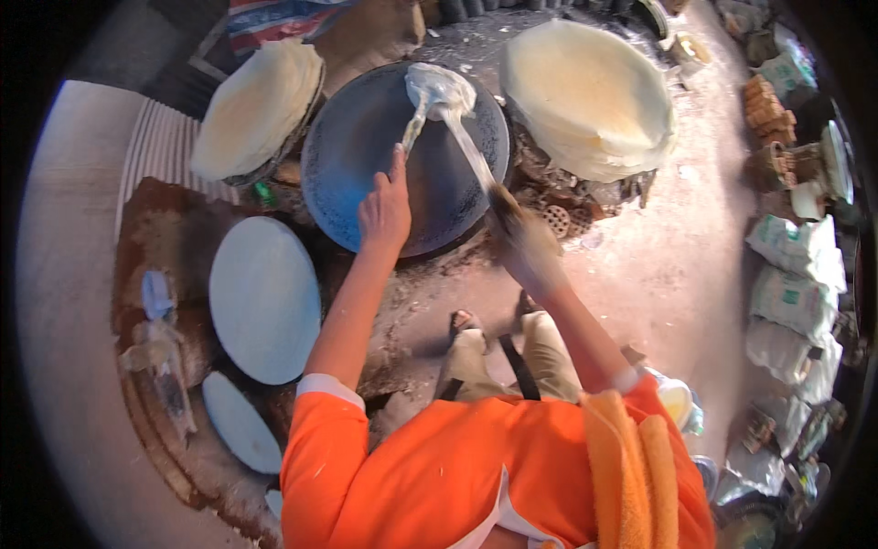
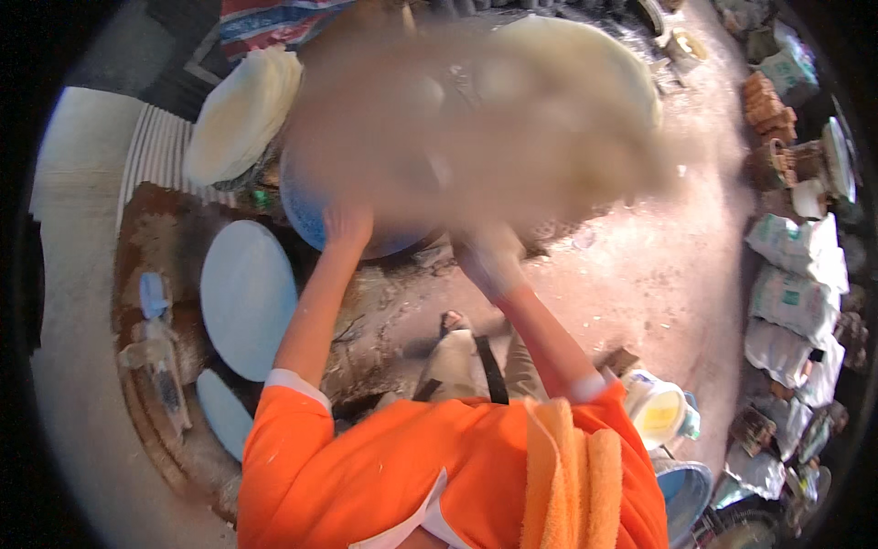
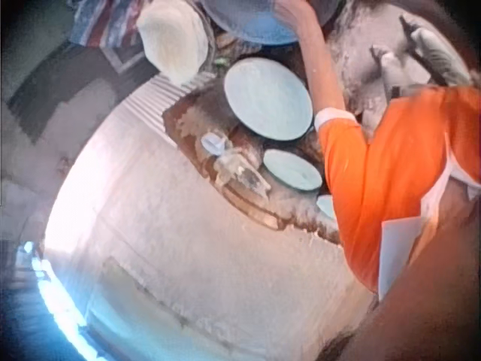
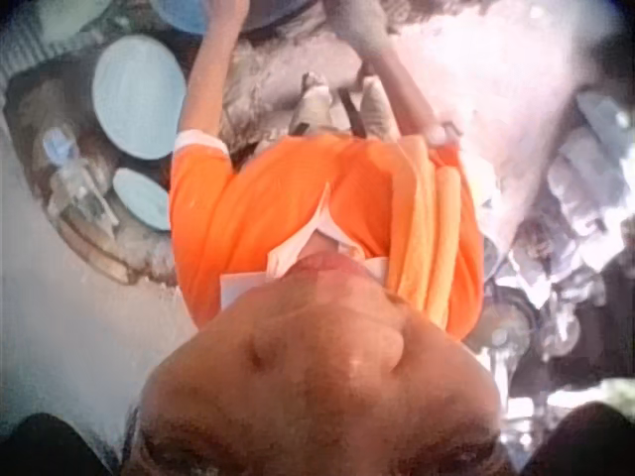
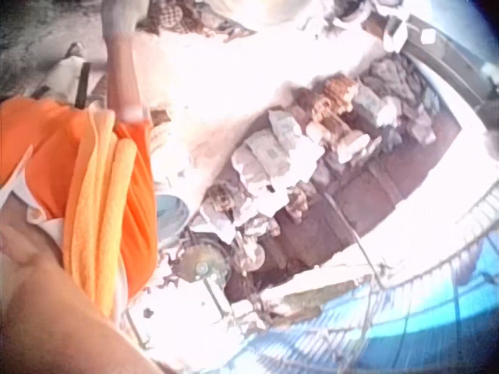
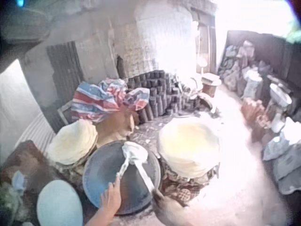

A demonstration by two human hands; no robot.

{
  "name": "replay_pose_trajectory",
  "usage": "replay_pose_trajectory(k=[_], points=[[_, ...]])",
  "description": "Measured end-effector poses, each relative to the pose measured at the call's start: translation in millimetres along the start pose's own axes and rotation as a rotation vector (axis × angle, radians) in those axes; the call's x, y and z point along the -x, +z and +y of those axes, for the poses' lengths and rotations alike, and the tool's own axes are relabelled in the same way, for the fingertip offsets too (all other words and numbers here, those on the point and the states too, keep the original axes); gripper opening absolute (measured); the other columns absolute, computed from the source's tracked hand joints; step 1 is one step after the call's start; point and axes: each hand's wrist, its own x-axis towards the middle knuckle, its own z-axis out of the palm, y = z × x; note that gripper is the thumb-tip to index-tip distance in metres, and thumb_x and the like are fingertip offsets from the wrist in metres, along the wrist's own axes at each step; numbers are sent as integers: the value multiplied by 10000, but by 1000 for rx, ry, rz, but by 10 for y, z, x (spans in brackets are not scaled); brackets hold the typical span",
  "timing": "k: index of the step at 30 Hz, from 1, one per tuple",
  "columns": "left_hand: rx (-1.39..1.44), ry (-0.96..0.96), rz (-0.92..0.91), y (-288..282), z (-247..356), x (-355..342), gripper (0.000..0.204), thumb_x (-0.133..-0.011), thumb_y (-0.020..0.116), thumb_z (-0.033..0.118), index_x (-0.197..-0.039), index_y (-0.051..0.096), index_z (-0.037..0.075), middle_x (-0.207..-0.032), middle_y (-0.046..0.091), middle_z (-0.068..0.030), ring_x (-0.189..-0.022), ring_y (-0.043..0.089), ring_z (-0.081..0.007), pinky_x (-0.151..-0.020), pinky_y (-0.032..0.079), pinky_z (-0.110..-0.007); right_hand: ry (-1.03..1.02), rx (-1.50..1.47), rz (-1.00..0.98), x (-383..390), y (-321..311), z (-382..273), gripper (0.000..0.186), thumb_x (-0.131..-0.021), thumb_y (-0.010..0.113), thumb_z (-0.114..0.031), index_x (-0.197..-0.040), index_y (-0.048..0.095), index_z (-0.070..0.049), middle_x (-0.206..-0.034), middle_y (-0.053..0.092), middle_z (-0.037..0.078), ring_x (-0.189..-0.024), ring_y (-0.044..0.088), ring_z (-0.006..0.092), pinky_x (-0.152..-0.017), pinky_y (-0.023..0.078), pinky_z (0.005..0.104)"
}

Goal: The person ladles batter onto multiple hot pans and spreads it into thin crepes using a wooden stick. They flip the crepes and stack them on a nearby surface, repeating the process continuously.

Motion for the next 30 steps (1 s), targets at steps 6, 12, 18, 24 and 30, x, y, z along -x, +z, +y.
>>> replay_pose_trajectory(k=[6,12,18,24,30], points=[[214,53,32,239,-216,-431,611,-822,417,21,-1387,216,144,-889,529,-205,-729,610,-345,-619,504,-426,182,-442,255,654,121,-19,391,-853,524,-144,-1229,471,-54,-1046,611,158,-970,600,217,-787,464,309],[249,-187,-69,200,-629,-629,594,-855,384,23,-1384,228,243,-989,531,-197,-904,571,-358,-783,464,-434,163,-418,352,502,446,-60,393,-859,512,-164,-1235,459,-61,-1127,577,141,-1009,570,204,-832,435,291],[261,-325,-149,-418,-900,-134,575,-868,399,41,-1386,228,223,-1008,545,-203,-876,579,-338,-722,473,-428,157,-305,254,113,383,-77,411,-878,484,-253,-1259,436,-107,-1096,570,190,-971,576,304,-785,445,356],[492,-458,162,-643,-953,901,498,-853,486,114,-1331,365,181,-650,545,-218,-612,573,-365,-548,433,-440,317,94,-125,-478,214,-489,434,-887,365,-431,-1307,359,-319,-978,612,190,-905,592,361,-732,460,463],[468,-299,29,-494,-410,418,524,-859,481,132,-1353,311,173,-793,587,-214,-714,580,-380,-627,464,-445,155,298,-229,-728,371,-750,487,-865,432,-333,-1335,306,-318,-1041,601,151,-921,603,323,-741,477,435]])
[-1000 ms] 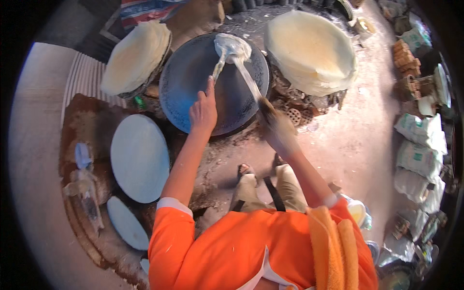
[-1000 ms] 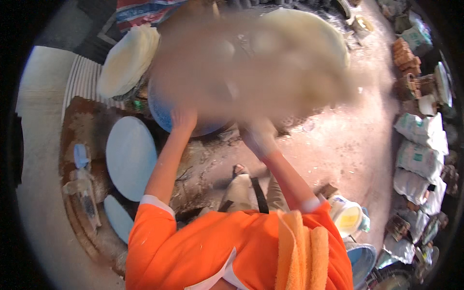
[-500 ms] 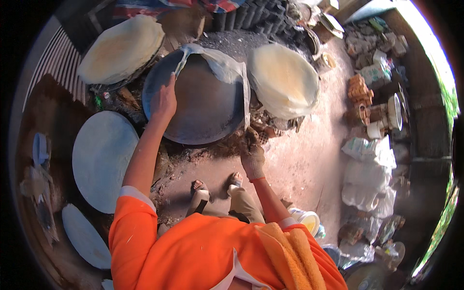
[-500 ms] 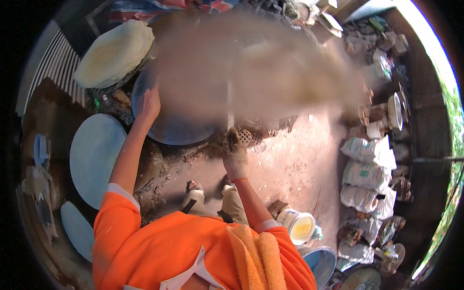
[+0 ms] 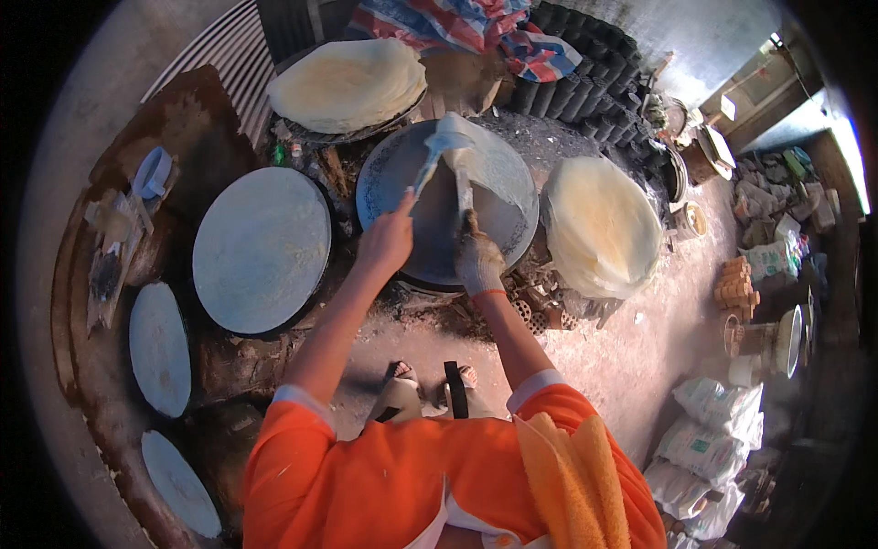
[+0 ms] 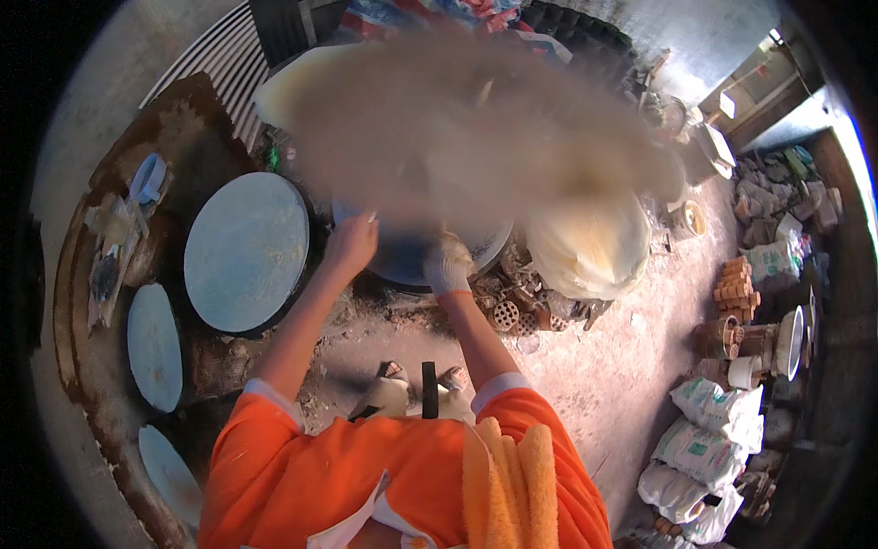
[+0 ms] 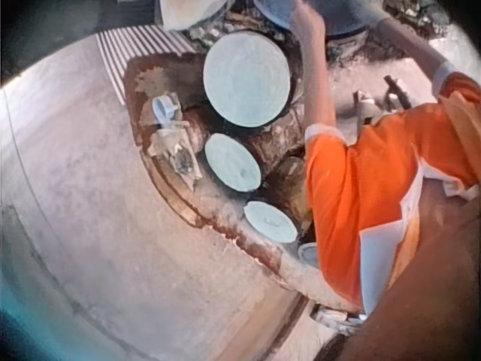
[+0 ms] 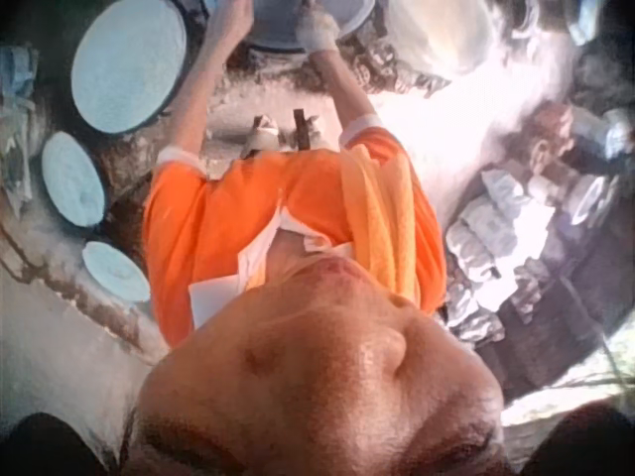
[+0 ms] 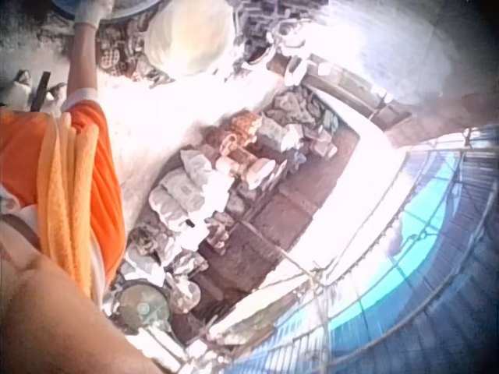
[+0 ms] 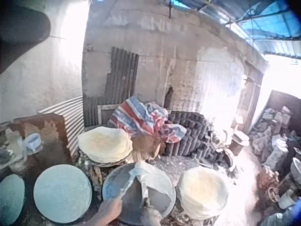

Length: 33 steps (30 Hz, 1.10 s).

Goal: The person ladles batter onto multiple hot pans and spreads it into thin crepes using a wooden stick. They flip the crepes and stack them on a nearby surface, repeating the process continuously.

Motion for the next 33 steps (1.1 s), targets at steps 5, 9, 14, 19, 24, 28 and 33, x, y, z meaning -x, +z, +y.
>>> replay_pose_trajectory(k=[5,9,14,19,24,28,33], points=[[73,-50,-88,106,-73,-154,476,-888,427,133,-1349,312,106,-794,591,-214,-727,591,-364,-628,471,-438,-173,-48,195,338,28,594,460,-838,462,-253,-1293,401,-228,-950,610,178,-803,609,352,-653,484,440],[59,-52,-21,116,-214,13,479,-883,440,139,-1347,321,123,-784,591,-204,-709,591,-356,-606,469,-447,-139,-252,383,305,86,1043,427,-867,468,-288,-1266,435,-142,-958,607,211,-831,597,372,-665,481,442],[170,-237,-55,-205,-329,446,439,-877,471,140,-1306,391,95,-743,579,-172,-688,583,-300,-586,449,-388,-190,-224,196,-158,78,731,410,-873,457,-327,-1255,451,-178,-968,598,223,-888,581,380,-719,473,425],[529,-230,259,-158,-384,974,439,-884,516,173,-1293,411,50,-647,434,26,-540,357,-87,-494,347,-243,-227,-62,9,-164,-67,333,436,-872,446,-354,-1283,413,-214,-937,611,201,-853,593,384,-686,478,441],[1010,-425,144,-349,-116,925,387,-911,467,123,-1285,409,46,-578,384,50,-438,333,-28,-397,281,-206,-395,-15,-22,-109,-193,659,484,-864,476,-303,-1325,335,-256,-965,608,145,-828,621,295,-664,504,407],[887,-332,-2,-321,-82,25,371,-915,459,150,-1280,430,87,-535,376,33,-373,325,-50,-355,268,-230,-415,-236,250,-644,20,1158,470,-878,439,-370,-1320,355,-238,-895,623,177,-748,620,344,-610,492,439],[182,75,270,240,-263,-755,396,-860,505,158,-1241,458,59,-810,611,-211,-726,610,-300,-646,456,-378,-551,-67,137,-466,306,692,461,-873,466,-346,-1313,357,-264,-869,628,159,-718,619,339,-625,494,407]])
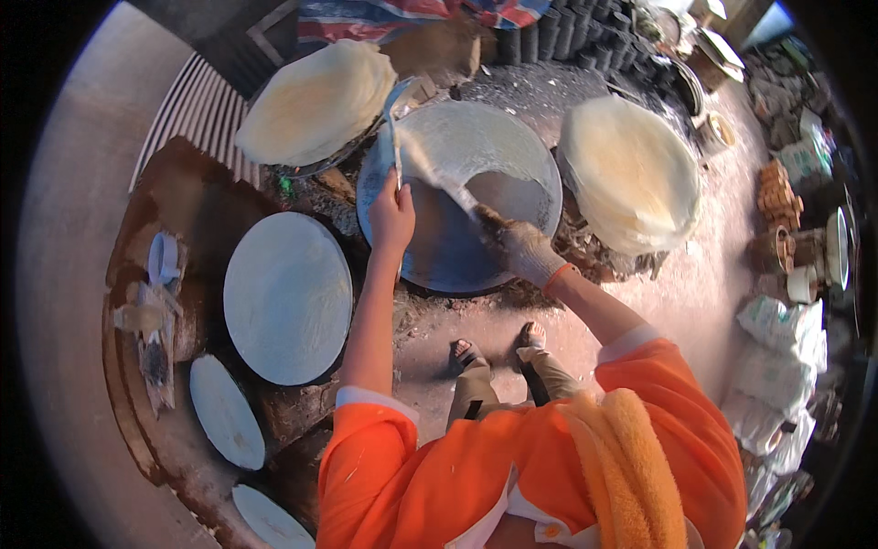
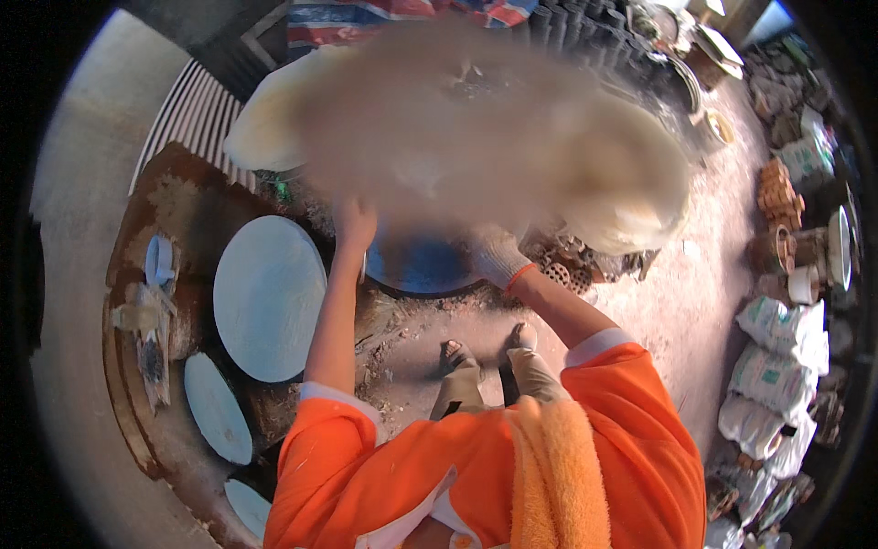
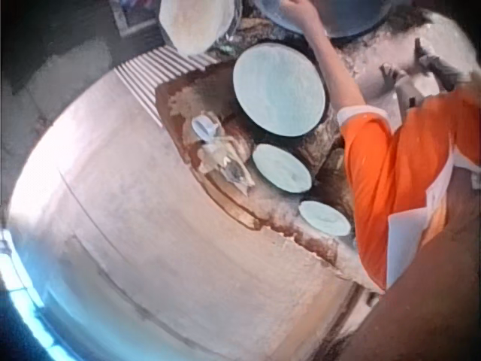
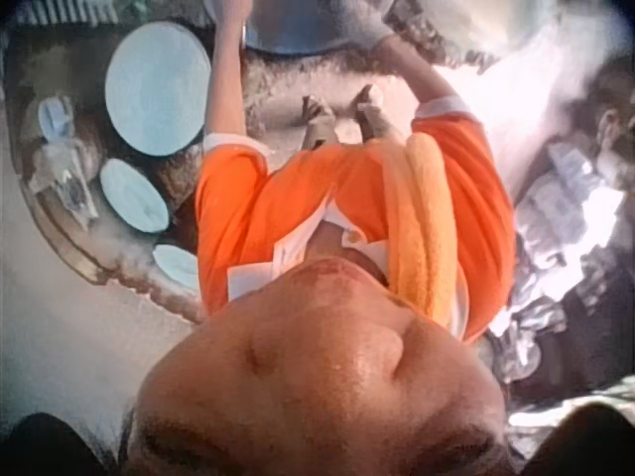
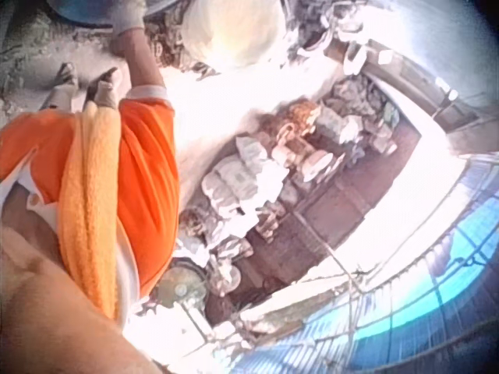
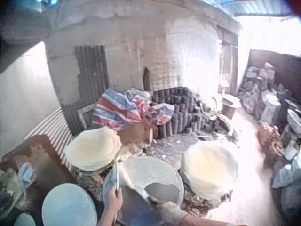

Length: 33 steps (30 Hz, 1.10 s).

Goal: The person ladles batter onto multiple hot pans and spreads it into thin crepes using a wooden stick. They flip the crepes and stack them on a nearby surface, repeating the process continuously.

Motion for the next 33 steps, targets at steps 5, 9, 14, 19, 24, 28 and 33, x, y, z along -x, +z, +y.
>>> replay_pose_trajectory(k=[5,9,14,19,24,28,33], points=[[-351,-94,-208,-358,-62,622,464,-887,458,153,-1334,336,139,-849,586,-188,-712,585,-363,-598,464,-422,120,-338,-40,86,-646,-80,432,-875,476,-343,-1289,400,-246,-882,638,124,-691,637,238,-573,504,337],[-555,-154,-257,-574,-229,1054,518,-898,443,154,-1377,249,194,-821,558,-168,-683,582,-344,-578,460,-434,354,-210,-294,47,-645,-505,417,-892,433,-355,-1290,395,-240,-892,622,134,-741,632,274,-613,500,387],[-555,-284,-278,-967,-209,1631,519,-899,441,160,-1379,243,188,-839,558,-179,-706,588,-343,-592,465,-429,154,-406,-109,311,-634,-465,400,-879,475,-309,-1270,430,-237,-924,610,171,-820,618,299,-671,490,400],[-524,-366,-256,-977,76,1973,541,-884,451,160,-1380,235,170,-911,555,-227,-751,576,-390,-636,465,-462,372,-351,-263,-119,-839,-500,301,-867,487,-355,-1084,566,-162,-916,624,167,-849,612,317,-681,480,406],[-452,-430,-278,-941,295,2438,540,-868,474,138,-1369,273,159,-835,572,-215,-708,574,-374,-590,448,-458,11,-336,-212,303,76,-146,347,-874,461,-339,-1177,507,-177,-826,614,175,-756,609,331,-615,469,398],[-158,-339,-232,-1027,159,2798,502,-858,500,104,-1334,340,94,-743,545,-156,-586,551,-256,-512,434,-354,163,-839,-413,881,-279,-156,372,-861,500,-219,-1218,469,-114,-646,543,102,-541,552,179,-456,437,296],[730,-355,-306,-1834,104,2335,382,-902,452,106,-1267,365,39,-643,424,-11,-458,356,-52,-404,306,-199,671,-1597,-212,1485,-811,-823,488,-835,532,-114,-1269,340,2,-704,504,29,-495,493,81,-395,440,186]])
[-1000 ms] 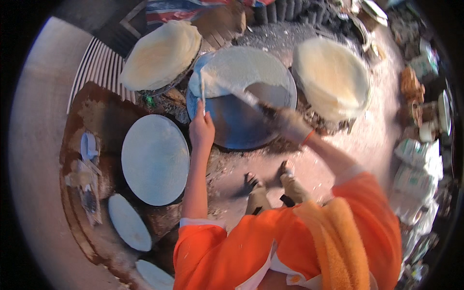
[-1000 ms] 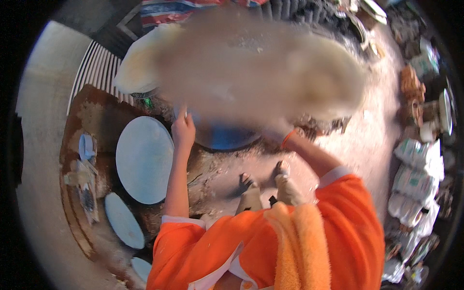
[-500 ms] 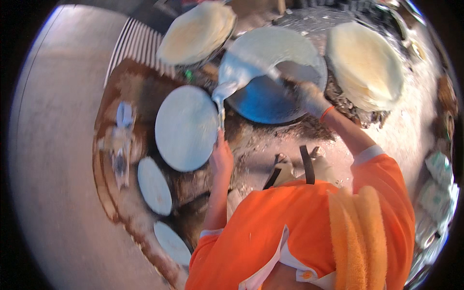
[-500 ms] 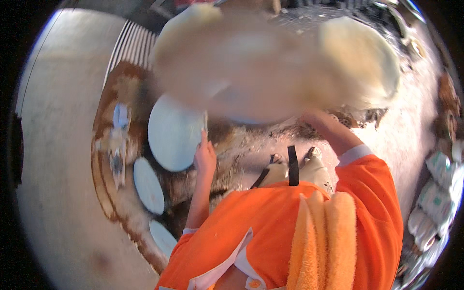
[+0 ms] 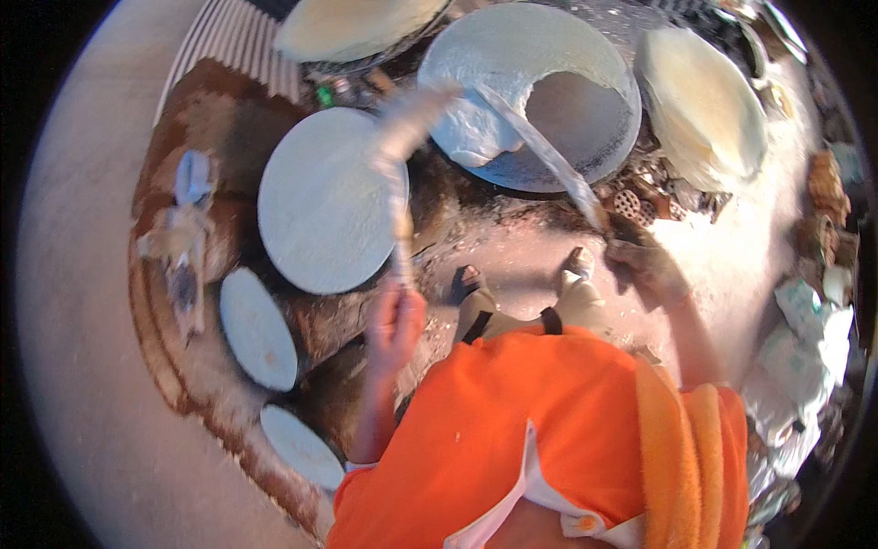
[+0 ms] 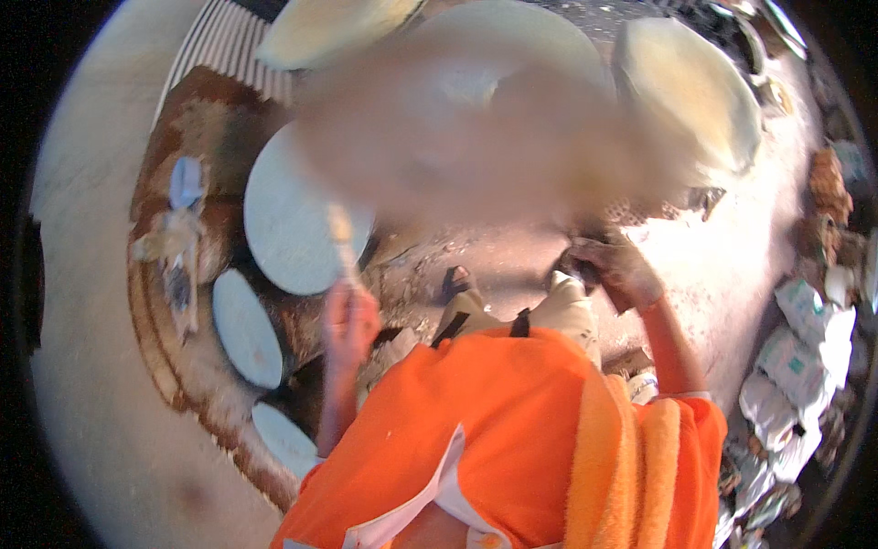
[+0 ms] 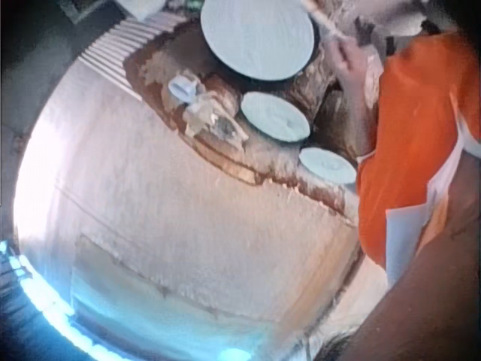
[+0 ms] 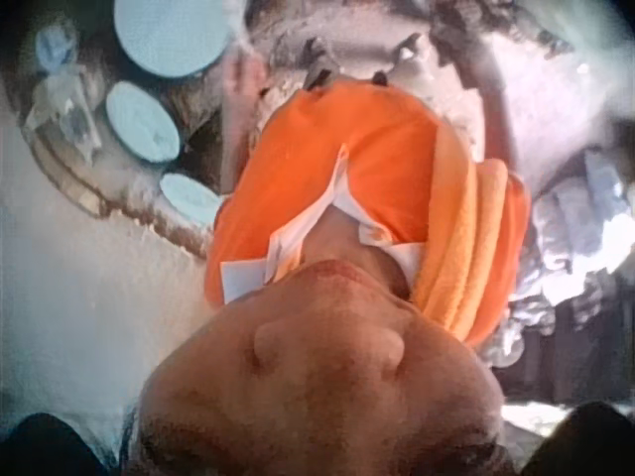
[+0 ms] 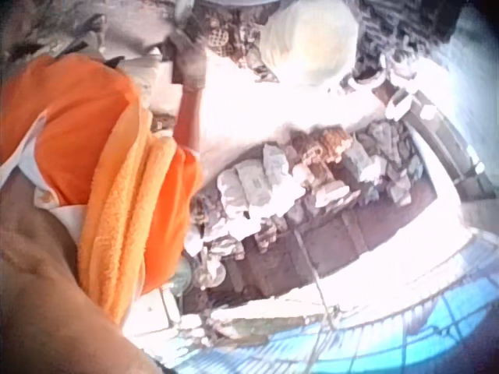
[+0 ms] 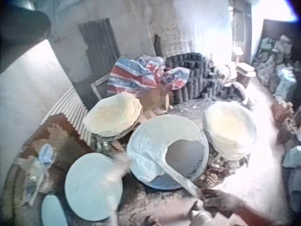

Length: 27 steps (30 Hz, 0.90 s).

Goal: The person ladles batter onto multiple hot pans and spreads it into thin crepes using a wooden stick. They flip the crepes and stack them on a nearby surface, repeating the process continuously.

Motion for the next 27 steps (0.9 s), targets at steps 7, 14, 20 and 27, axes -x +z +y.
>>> replay_pose_trajectory(k=[7,14,20,27], points=[[263,64,124,-457,399,-760,484,-898,419,49,-1341,224,41,-642,404,-3,-423,287,-35,-364,252,-185,-42,49,223,-1278,1560,1470,255,-887,484,-320,-1047,469,-122,-588,422,-30,-415,380,73,-366,343,228],[274,-99,109,-740,189,-203,537,-865,416,-5,-1357,212,63,-676,411,-9,-418,303,-35,-368,268,-195,-154,196,290,-1415,2056,1633,465,-884,436,-403,-1105,485,4,-668,536,93,-618,576,203,-608,478,353],[252,-148,258,-571,265,296,640,-766,372,-49,-1368,224,111,-675,426,-21,-407,320,-40,-367,292,-174,-239,178,347,-1413,1653,1909,358,-860,513,-367,-797,527,-14,-577,529,97,-494,543,217,-449,434,333],[349,-244,336,-336,267,861,630,-762,373,-43,-1357,260,132,-677,445,-32,-391,324,-45,-342,279,-176,-358,178,215,-976,718,2204,328,-873,487,-430,-744,455,-131,-543,430,-7,-353,380,121,-325,328,274]])
